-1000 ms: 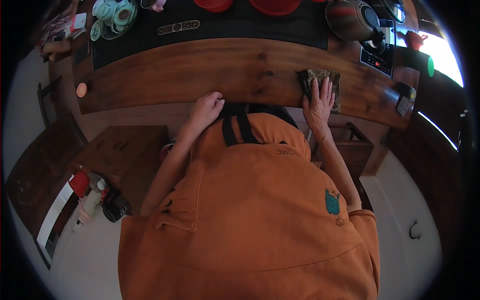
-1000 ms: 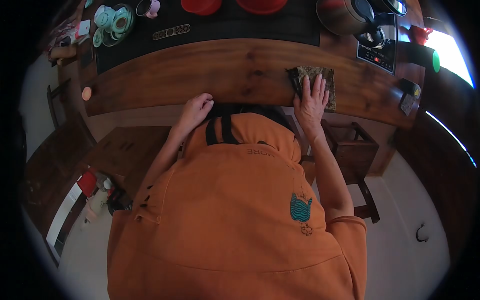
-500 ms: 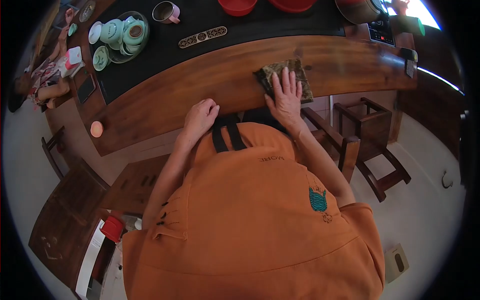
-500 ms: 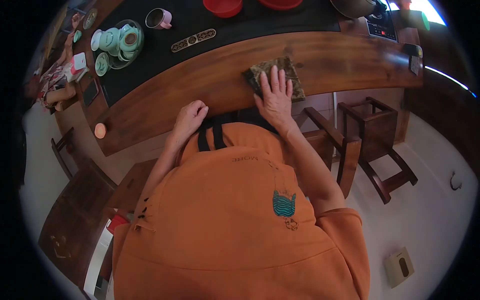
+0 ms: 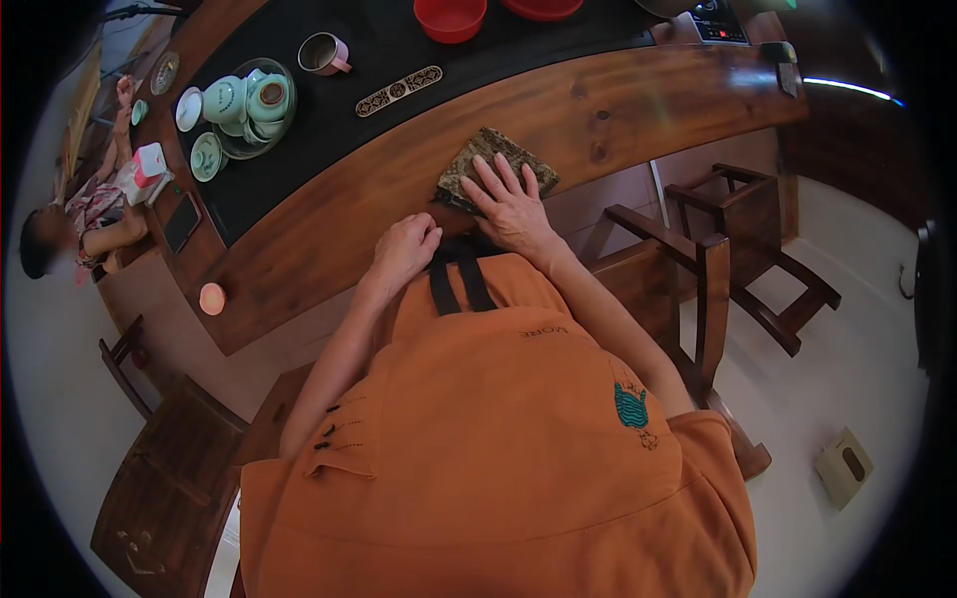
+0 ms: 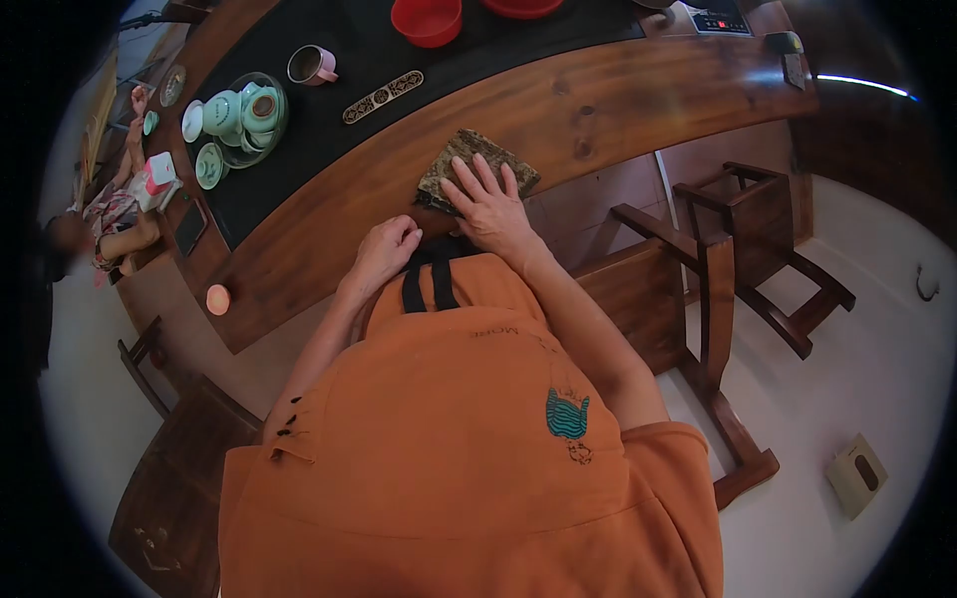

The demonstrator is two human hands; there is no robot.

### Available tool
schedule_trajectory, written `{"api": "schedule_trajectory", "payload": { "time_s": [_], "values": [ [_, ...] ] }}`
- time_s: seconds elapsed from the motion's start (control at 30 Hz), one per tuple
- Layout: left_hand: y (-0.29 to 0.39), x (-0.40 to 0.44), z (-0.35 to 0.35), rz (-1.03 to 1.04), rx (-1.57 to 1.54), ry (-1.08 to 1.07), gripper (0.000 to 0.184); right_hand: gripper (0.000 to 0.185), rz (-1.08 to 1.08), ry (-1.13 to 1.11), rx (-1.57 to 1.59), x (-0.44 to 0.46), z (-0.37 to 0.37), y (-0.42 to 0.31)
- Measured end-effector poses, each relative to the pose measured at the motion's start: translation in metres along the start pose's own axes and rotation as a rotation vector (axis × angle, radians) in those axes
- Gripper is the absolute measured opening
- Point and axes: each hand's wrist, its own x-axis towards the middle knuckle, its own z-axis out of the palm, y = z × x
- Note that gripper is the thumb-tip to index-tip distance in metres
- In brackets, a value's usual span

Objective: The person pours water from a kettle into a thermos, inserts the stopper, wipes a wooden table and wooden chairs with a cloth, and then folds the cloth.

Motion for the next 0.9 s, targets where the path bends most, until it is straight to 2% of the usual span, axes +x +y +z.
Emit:
{"api": "schedule_trajectory", "payload": {
  "time_s": [0.1, 0.13, 0.3, 0.5, 0.6, 0.8, 0.9],
  "values": [
    [0.016, 0.011, 0.006, 0.03, 0.009, -0.014, 0.021, 0.061, 0.065, 0.047, 0.015, -0.009, -0.015, 0.026],
    [0.022, 0.015, 0.009, 0.027, 0.001, -0.032, 0.021, 0.066, 0.094, 0.028, 0.018, -0.011, -0.015, 0.038],
    [0.042, 0.027, 0.027, 0.11, -0.007, -0.031, 0.022, 0.064, 0.257, 0.096, -0.028, -0.021, -0.039, 0.095],
    [0.058, 0.038, 0.034, 0.042, -0.04, -0.004, 0.021, 0.07, 0.303, 0.118, -0.083, -0.025, -0.062, 0.19],
    [0.058, 0.037, 0.034, 0.021, -0.042, 0.047, 0.021, 0.075, 0.348, 0.244, -0.14, -0.022, -0.069, 0.232],
    [0.057, 0.032, 0.036, -0.05, -0.031, 0.084, 0.022, 0.082, 0.765, 0.175, -0.19, -0.018, -0.084, 0.288],
    [0.055, 0.026, 0.036, -0.058, -0.073, 0.104, 0.022, 0.084, 0.844, 0.166, -0.176, -0.015, -0.097, 0.304]
  ]
}}
